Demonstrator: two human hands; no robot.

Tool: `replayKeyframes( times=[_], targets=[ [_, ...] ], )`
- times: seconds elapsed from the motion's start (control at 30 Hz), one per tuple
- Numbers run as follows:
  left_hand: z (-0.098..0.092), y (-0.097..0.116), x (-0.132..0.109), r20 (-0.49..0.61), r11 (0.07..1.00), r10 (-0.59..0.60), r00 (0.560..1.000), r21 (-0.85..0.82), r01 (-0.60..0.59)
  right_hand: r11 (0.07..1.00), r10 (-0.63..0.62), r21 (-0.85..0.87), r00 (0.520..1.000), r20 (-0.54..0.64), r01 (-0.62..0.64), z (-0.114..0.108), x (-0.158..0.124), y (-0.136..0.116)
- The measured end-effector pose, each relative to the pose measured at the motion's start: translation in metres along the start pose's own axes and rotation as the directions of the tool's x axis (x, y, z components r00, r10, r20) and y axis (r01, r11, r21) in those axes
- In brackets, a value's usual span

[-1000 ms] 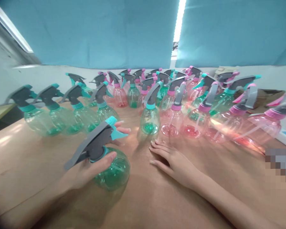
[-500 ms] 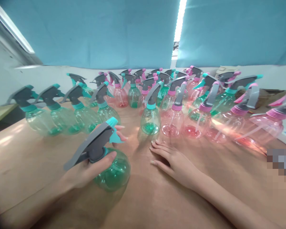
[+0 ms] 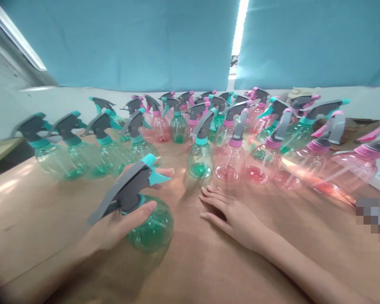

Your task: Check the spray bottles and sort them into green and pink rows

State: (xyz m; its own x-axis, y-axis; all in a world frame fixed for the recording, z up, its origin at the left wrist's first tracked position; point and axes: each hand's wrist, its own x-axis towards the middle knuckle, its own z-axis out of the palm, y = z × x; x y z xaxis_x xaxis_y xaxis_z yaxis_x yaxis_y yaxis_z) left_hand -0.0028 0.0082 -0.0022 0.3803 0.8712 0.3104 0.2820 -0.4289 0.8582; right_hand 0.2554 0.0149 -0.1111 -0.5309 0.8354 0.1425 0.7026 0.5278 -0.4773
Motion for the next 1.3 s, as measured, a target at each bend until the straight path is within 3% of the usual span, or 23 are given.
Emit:
replayKeyframes(
  times=[0.27,0.83,1.3],
  targets=[
    [0.0000,-0.0003,-0.0002,0.056,0.994,0.029,0.998,-0.104,-0.023,1.000,-0.003,0.002,1.000,-0.012,0.003,0.0014,-0.0009,0.0014],
    [0.0001,0.0006,-0.0009,0.061,0.997,-0.040,0.997,-0.056,0.044,0.997,0.002,0.072,0.999,-0.049,0.002,0.0007,-0.0011,-0.0008],
    [-0.0002,0.0031,0.0011,0.051,0.999,-0.016,0.999,-0.049,0.019,0.997,0.000,0.073,0.999,-0.045,0.003,0.0006,-0.0008,-0.0001]
  ],
)
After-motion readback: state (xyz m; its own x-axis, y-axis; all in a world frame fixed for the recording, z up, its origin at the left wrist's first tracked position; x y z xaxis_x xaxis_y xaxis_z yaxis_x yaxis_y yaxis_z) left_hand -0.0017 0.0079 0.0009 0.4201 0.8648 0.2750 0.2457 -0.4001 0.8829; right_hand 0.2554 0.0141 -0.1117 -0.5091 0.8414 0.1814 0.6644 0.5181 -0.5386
